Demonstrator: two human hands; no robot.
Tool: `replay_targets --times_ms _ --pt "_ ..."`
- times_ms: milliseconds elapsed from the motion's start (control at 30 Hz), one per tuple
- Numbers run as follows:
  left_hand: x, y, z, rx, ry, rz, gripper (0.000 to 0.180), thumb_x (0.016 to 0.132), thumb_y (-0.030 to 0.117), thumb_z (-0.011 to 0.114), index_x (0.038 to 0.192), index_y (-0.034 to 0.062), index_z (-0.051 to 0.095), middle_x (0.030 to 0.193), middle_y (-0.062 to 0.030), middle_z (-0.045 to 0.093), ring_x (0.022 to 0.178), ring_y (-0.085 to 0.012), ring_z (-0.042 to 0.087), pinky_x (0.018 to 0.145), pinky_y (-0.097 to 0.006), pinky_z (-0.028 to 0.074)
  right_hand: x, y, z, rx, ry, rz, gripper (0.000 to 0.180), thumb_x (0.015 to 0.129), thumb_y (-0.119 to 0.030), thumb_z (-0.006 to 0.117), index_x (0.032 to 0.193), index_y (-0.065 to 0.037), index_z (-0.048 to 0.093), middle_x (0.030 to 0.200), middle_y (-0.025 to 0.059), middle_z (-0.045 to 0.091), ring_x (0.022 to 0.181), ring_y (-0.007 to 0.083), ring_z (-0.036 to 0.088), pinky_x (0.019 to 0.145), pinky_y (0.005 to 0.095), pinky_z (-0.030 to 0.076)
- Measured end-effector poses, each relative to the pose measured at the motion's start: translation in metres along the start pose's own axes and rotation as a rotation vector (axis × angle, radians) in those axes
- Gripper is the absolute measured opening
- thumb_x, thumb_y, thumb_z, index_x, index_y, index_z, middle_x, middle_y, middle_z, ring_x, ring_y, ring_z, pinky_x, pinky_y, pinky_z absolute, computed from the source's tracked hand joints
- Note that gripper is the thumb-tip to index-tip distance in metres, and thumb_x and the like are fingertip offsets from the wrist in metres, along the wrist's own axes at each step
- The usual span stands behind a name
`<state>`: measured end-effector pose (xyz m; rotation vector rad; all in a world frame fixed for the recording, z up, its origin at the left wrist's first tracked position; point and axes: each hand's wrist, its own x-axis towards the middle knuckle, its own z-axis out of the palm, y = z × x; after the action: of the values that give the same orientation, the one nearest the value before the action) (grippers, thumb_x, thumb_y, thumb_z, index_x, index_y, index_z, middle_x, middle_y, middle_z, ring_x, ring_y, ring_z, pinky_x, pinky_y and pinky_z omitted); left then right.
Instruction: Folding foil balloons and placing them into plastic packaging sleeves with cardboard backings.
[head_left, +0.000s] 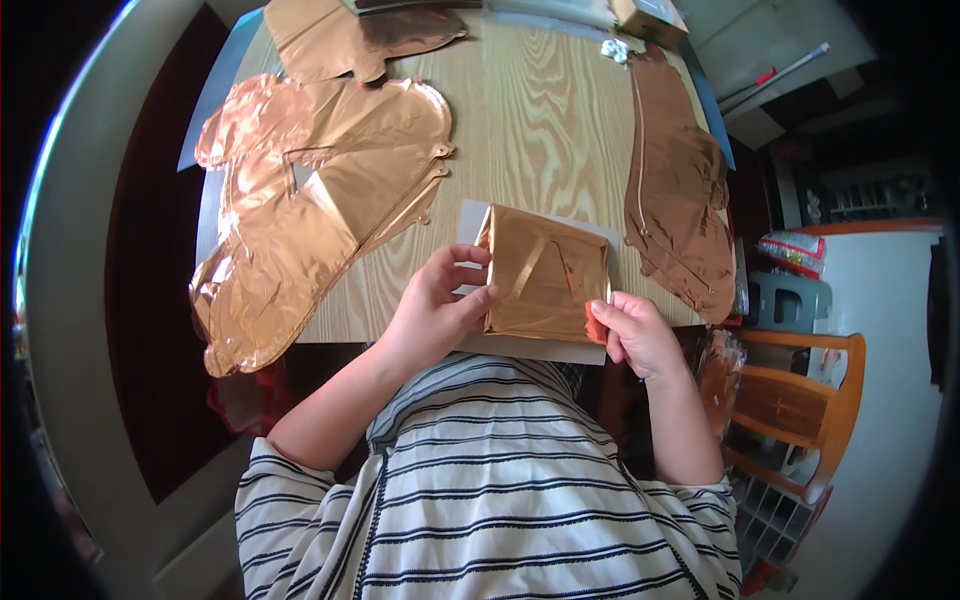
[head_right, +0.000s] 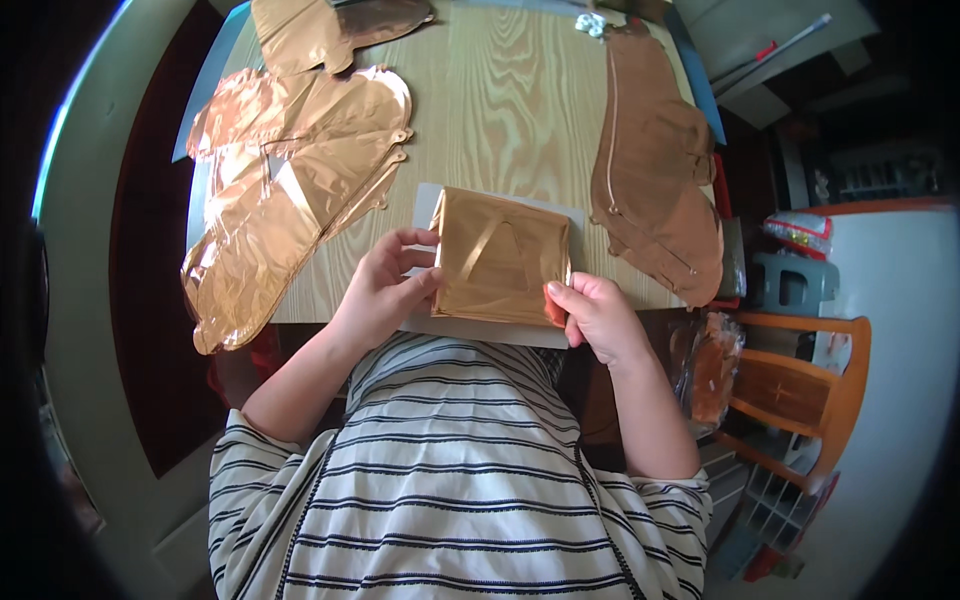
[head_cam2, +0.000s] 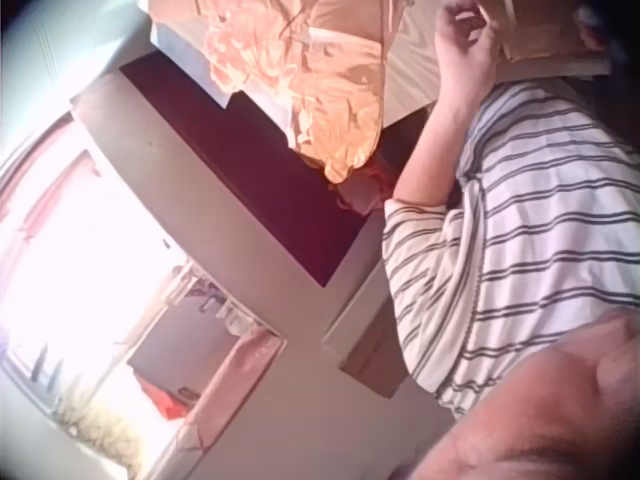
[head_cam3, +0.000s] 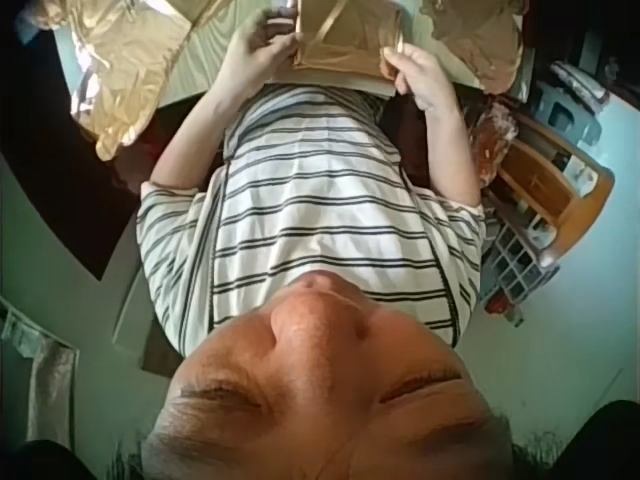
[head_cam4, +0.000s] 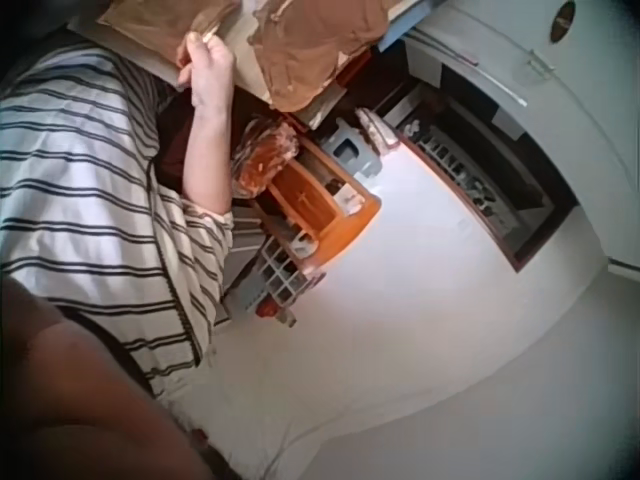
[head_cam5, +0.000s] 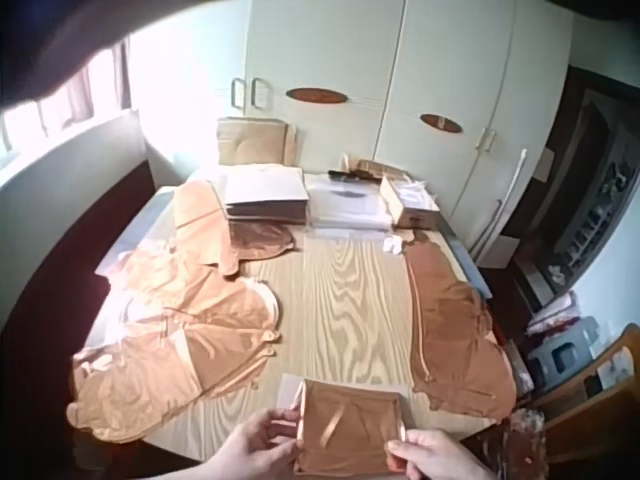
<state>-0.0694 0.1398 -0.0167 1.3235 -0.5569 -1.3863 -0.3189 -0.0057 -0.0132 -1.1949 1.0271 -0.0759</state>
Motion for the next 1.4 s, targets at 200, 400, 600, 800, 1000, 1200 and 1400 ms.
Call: replay_targets --times_ms 200,400,600,800,1000,1200,1400 --pt "0.000 -0.012 0.000 -0.136 -0.022 0.042 0.037 0.094 0.008 0.066 0.125 -0.0009 0.049 0.111 -0.0102 0.063 0.079 -0.0107 0.064 0.064 -0.025 0.053 -0.004 0.002 -0.007 0.089 -0.014 0.117 0.024 0.100 -0.027 0.061 0.092 -0.005 0.063 0.076 0.0056 0.065 0.043 0.0045 0.047 0.038 0.0170 0.032" --pt "-0.002 -0.012 -0.006 -0.141 -0.087 0.003 0.026 0.097 0.010 0.063 0.120 -0.0008 0.057 0.108 -0.0055 0.064 0.082 -0.0083 0.064 0.071 -0.024 0.055 -0.004 -0.010 -0.006 0.106 -0.010 0.204 0.021 0.101 -0.026 0.059 0.096 -0.006 0.062 0.077 0.0073 0.066 0.042 0.0067 0.048 0.037 0.0179 0.033" --pt "0.001 -0.006 -0.013 -0.120 -0.118 0.014 0.025 0.100 0.012 0.060 0.121 -0.0019 0.059 0.101 -0.0045 0.066 0.080 -0.0079 0.063 0.070 -0.025 0.054 0.000 -0.014 -0.005 0.182 -0.033 0.206 0.017 0.102 -0.021 0.057 0.102 -0.005 0.059 0.086 0.0063 0.067 0.043 0.0086 0.050 0.038 0.0204 0.037" --pt "0.002 -0.017 -0.009 -0.077 -0.086 0.117 0.029 0.098 0.019 0.059 0.115 -0.0043 0.066 0.086 -0.0096 0.066 0.075 -0.0135 0.062 0.069 -0.031 0.051 0.001 -0.009 -0.011 0.247 0.014 0.257 0.018 0.105 -0.021 0.052 0.103 -0.006 0.060 0.089 0.0066 0.068 0.043 0.0118 0.052 0.037 0.0230 0.039" --pt "0.004 -0.007 -0.013 0.006 -0.096 0.077 0.033 0.100 0.023 0.057 0.112 -0.0061 0.067 0.082 -0.0097 0.063 0.074 -0.0148 0.059 0.070 -0.032 0.050 0.003 -0.015 -0.009 0.279 0.013 0.269 0.022 0.107 -0.023 0.047 0.103 -0.007 0.061 0.086 0.0099 0.069 0.042 0.0134 0.052 0.037 0.0237 0.039" --pt "0.017 -0.010 -0.014 0.013 -0.075 0.008 0.035 0.104 0.026 0.054 0.112 -0.0059 0.068 0.086 -0.0037 0.066 0.075 -0.0101 0.058 0.069 -0.027 0.049 0.004 -0.008 -0.013 0.234 -0.008 0.212 0.024 0.106 -0.026 0.048 0.104 -0.006 0.061 0.082 0.0108 0.068 0.045 0.0122 0.053 0.038 0.0232 0.041" --pt "0.018 -0.012 -0.017 -0.010 -0.046 -0.074 0.032 0.103 0.021 0.057 0.114 -0.0080 0.066 0.097 -0.0077 0.071 0.085 -0.0136 0.067 0.079 -0.029 0.055 0.005 -0.018 0.002 -0.083 0.301 -0.100 0.021 0.102 -0.022 0.058 0.110 -0.002 0.060 0.089 0.0070 0.066 0.051 0.0064 0.052 0.044 0.0191 0.039"
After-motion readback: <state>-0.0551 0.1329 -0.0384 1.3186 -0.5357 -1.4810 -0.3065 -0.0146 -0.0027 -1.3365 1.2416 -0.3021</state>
